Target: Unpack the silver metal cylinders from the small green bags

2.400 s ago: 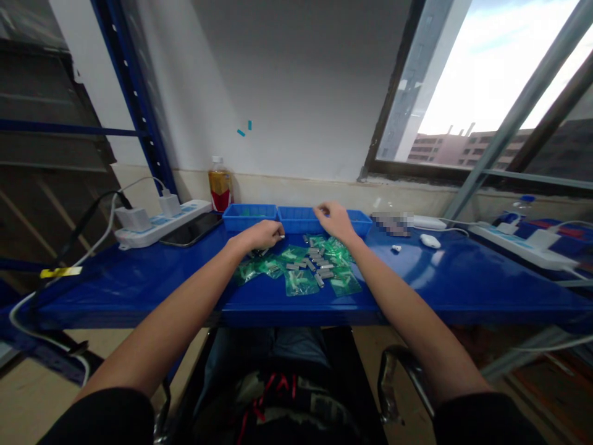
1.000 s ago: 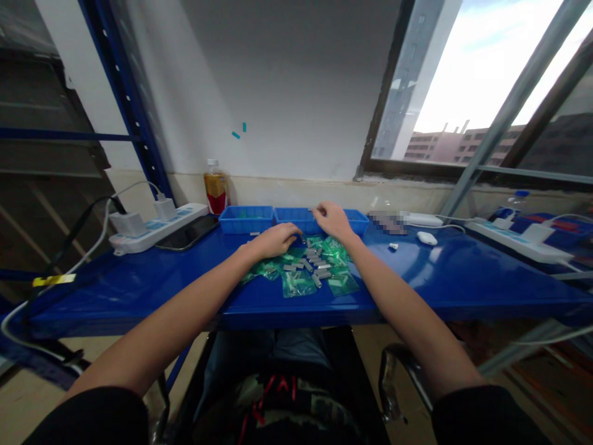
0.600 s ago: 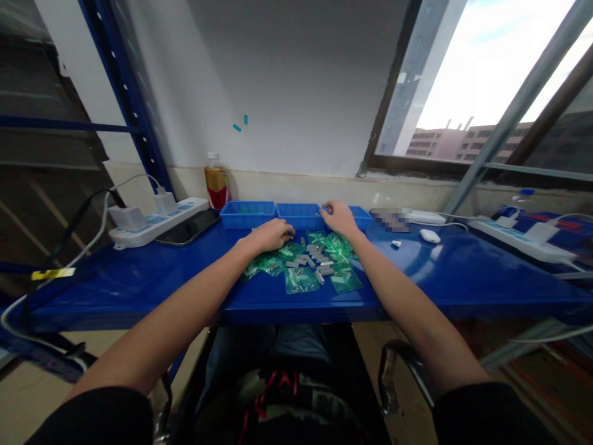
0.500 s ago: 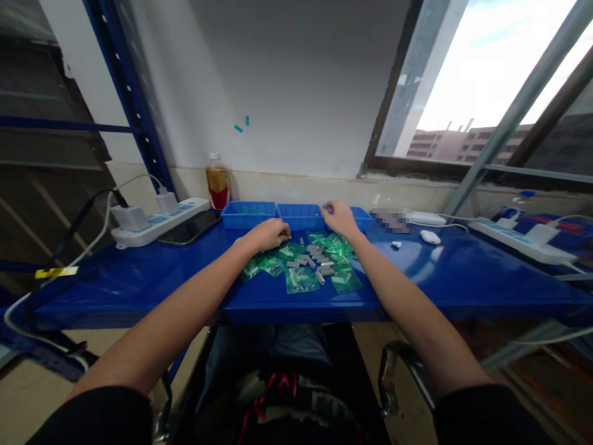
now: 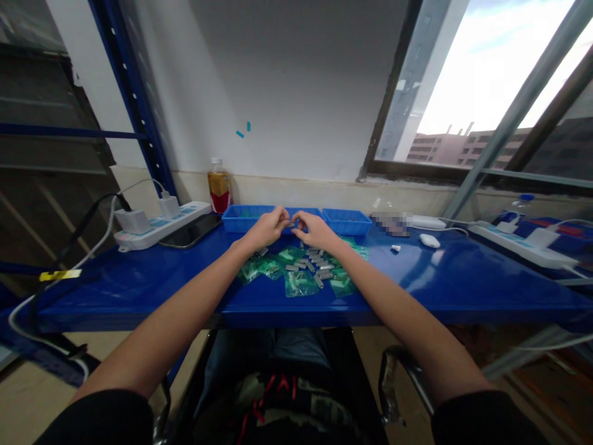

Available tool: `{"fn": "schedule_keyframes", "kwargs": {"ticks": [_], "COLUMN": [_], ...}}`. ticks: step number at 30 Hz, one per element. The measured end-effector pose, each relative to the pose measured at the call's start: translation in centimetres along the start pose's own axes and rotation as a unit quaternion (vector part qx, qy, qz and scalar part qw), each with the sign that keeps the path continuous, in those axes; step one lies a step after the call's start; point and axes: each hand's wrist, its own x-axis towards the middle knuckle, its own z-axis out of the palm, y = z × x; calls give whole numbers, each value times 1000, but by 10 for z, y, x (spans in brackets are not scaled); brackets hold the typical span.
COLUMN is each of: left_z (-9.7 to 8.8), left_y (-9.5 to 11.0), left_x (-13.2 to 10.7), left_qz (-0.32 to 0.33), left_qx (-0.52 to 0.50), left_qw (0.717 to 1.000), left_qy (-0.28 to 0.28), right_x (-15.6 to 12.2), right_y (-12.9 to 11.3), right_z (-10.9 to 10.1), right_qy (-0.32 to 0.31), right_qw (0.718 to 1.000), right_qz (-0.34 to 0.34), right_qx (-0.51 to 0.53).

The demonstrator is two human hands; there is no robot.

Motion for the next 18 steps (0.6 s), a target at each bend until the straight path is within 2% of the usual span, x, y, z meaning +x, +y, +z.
{"fn": "schedule_keyframes", "kwargs": {"ticks": [5,11,18], "left_z": [0,2,-3], "left_y": [8,7,14], "left_x": [-1,-2,-2], "left_qz": [16,31,24], "left_qx": [-7,-4,28], "left_qw": [1000,1000,999], "left_qy": [13,4,18], "right_x": [0,3,0], "right_y": [1,1,-5], "right_z": [-4,-7,-12], "right_qy": [15,40,39], "right_qw": [1000,998,999], "right_qz": [8,41,25], "right_qx": [-3,-42,-2]}}
